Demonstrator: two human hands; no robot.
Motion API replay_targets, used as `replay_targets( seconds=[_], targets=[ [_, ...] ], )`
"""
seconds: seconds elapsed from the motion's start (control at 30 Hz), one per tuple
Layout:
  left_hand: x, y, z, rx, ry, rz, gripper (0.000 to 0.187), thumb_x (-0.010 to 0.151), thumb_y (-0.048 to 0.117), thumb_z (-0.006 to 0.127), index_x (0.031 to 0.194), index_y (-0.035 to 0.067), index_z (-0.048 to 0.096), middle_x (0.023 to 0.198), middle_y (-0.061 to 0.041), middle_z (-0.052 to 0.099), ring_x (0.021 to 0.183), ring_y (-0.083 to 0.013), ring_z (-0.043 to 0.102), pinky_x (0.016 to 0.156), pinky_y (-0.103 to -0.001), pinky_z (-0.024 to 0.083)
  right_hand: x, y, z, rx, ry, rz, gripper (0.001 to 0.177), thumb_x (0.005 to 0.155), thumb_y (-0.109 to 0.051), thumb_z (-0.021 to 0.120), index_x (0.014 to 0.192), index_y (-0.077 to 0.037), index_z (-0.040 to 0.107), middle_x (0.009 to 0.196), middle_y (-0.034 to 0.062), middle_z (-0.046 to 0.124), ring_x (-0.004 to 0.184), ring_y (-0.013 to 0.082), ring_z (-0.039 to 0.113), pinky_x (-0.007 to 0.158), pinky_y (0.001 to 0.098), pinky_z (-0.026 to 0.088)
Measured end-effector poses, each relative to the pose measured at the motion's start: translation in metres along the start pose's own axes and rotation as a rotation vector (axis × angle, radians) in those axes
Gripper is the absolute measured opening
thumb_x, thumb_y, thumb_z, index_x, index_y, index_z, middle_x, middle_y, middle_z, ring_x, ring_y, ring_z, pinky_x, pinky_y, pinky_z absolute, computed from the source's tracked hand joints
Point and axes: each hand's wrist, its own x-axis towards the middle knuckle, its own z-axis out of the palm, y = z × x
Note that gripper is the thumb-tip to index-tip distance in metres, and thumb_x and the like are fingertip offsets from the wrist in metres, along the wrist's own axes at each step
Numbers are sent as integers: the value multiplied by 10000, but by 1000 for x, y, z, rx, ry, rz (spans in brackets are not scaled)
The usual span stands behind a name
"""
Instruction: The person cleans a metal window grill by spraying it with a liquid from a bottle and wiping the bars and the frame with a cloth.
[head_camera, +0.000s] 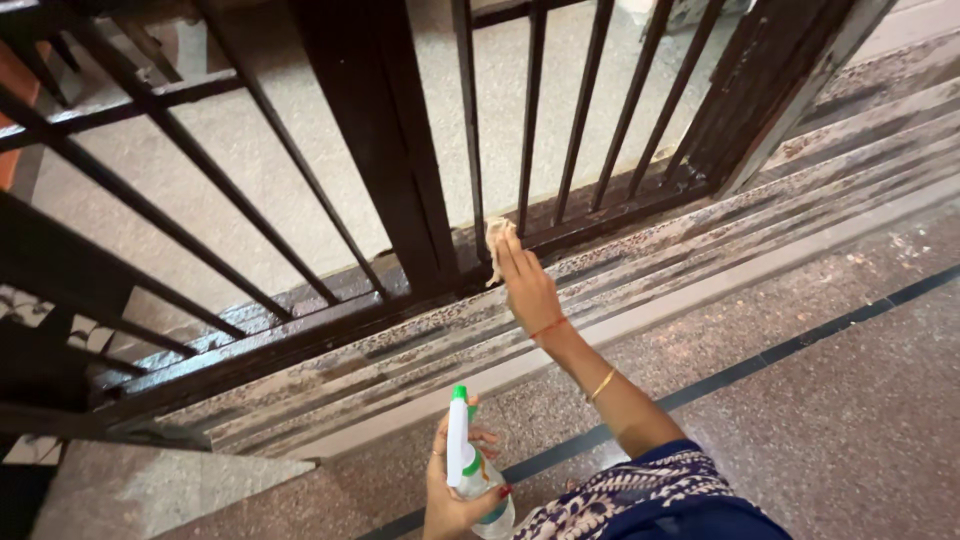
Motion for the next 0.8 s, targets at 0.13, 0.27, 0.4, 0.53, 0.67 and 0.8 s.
replay_targets(
  seconds=[0.13, 0.27, 0.4, 0.53, 0.67, 0.8],
  targets=[
    [7, 1, -1, 0, -18, -58, 1048, 557, 57, 847, 1488, -1, 368, 1550, -155, 454, 1101, -242, 638, 897, -389, 558, 10, -14, 16, -24, -141, 129, 555, 920, -14, 559, 1452, 70, 426, 1491, 274, 455, 843, 355, 685, 677, 455, 581],
    [11, 7, 3, 61, -67, -28, 1034, 571, 73, 832, 1507, 2, 398, 1560, -151, 471, 1098, -232, 651, 904, -379, 560, 28, 9, 29, 47, -247, 216, 540, 872, -50, 599, 1400, -73, 488, 1483, 156, 507, 746, 426, 700, 653, 550, 560],
    [7, 7, 7, 76, -52, -17, 1041, 571, 62, 864, 1500, 14, 396, 1548, -146, 471, 1080, -223, 649, 896, -373, 566, 29, 15, 29, 95, -203, 181, 564, 867, -11, 592, 1410, -139, 510, 1503, 120, 521, 877, 392, 712, 733, 527, 569],
    [-5, 2, 8, 64, -46, -73, 1071, 594, 39, 870, 1542, 20, 373, 1391, -194, 574, 1073, -221, 632, 907, -369, 549, 13, 0, 0, 174, -131, 176, 712, 792, 73, 582, 1468, -124, 480, 1538, 121, 490, 889, 359, 701, 700, 474, 575],
    [-3, 3, 11, 1, -23, -77, 1033, 576, 34, 843, 1494, 27, 369, 1540, -142, 462, 1092, -225, 640, 890, -381, 559, 1, -9, -19, 97, -170, 138, 799, 756, 129, 580, 1518, -56, 427, 1579, 137, 452, 895, 329, 667, 680, 415, 576],
    [-2, 5, 14, 15, 1, -49, 1027, 582, 32, 834, 1502, 23, 378, 1547, -150, 464, 1105, -235, 642, 924, -390, 551, -24, 0, -3, 227, -141, 147, 676, 828, 111, 536, 1487, -25, 482, 1492, 176, 532, 1030, 311, 671, 871, 372, 591]
  ],
)
